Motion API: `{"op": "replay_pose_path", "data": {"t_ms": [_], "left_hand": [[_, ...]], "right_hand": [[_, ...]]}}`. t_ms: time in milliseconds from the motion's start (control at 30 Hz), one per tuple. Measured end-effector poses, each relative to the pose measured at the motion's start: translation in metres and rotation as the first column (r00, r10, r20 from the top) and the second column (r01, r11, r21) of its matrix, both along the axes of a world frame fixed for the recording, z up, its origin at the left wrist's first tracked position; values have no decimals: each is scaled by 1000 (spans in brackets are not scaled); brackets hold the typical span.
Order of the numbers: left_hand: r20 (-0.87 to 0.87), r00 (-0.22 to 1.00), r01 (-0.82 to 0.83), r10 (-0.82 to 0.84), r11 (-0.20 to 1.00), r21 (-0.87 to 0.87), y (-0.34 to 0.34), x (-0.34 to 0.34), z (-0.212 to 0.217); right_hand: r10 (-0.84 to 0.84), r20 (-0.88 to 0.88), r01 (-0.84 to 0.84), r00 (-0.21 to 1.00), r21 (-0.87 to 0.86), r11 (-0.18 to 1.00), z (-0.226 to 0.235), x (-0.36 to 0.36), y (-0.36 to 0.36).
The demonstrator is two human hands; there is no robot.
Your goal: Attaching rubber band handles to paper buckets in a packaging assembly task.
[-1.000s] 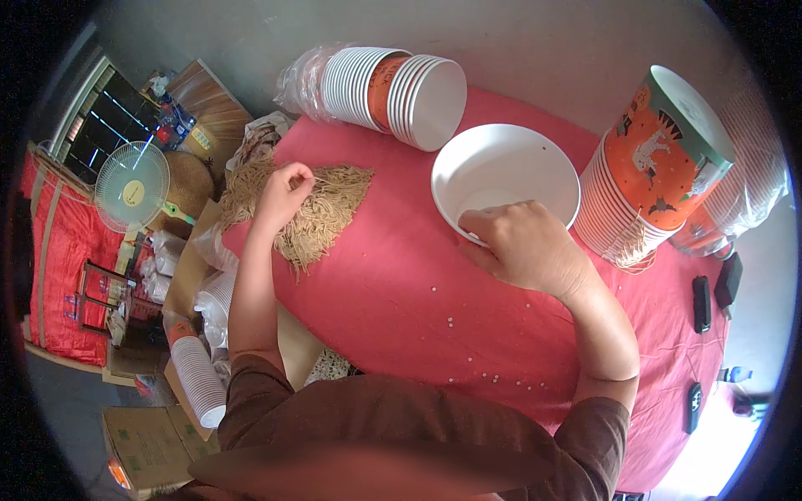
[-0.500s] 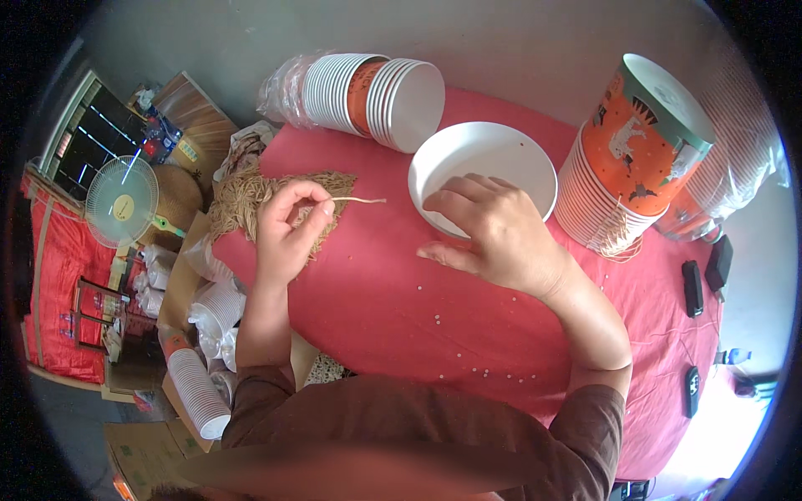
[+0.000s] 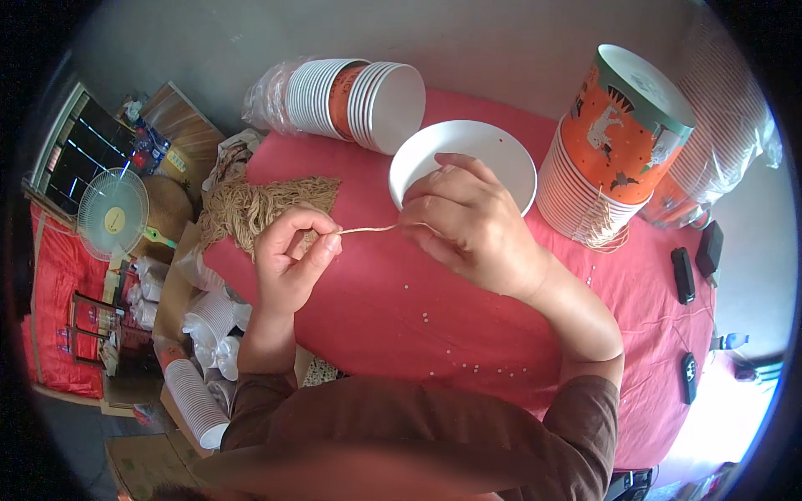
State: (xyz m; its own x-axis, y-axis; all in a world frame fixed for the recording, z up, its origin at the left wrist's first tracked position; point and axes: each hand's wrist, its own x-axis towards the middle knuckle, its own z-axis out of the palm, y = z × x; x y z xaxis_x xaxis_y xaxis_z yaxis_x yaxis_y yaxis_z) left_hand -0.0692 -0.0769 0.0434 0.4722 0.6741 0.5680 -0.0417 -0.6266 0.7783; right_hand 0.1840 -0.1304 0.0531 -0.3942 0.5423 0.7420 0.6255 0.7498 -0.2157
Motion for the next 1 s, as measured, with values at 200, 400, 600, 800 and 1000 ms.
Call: {"op": "replay_pose_path", "data": {"t_ms": [200,400,600,800,1000], "left_hand": [[-1,1000,24,-24,999,-31,-2,-2,-2],[-8,1000,25,-25,1000,-5,-4,-1,1],[-11,999,43,-43,998,-37,-6,-2,-1],[-170,928,315,-332,942,-116,-15,6,-27],[129,839,487,-529,623,-612,-32,22,-51]], "right_hand": [[5,14,-3,1000,-108,994,5,-10,-3],[14,16,-13,1000,-109,994,-7,-10,1],[89,-11,-90,996,-201,976,3,0,0],[163,76,-119,984,-406,906,18,16,-11],[153,163,-78,975,-392,917,25,11,-25]]}}
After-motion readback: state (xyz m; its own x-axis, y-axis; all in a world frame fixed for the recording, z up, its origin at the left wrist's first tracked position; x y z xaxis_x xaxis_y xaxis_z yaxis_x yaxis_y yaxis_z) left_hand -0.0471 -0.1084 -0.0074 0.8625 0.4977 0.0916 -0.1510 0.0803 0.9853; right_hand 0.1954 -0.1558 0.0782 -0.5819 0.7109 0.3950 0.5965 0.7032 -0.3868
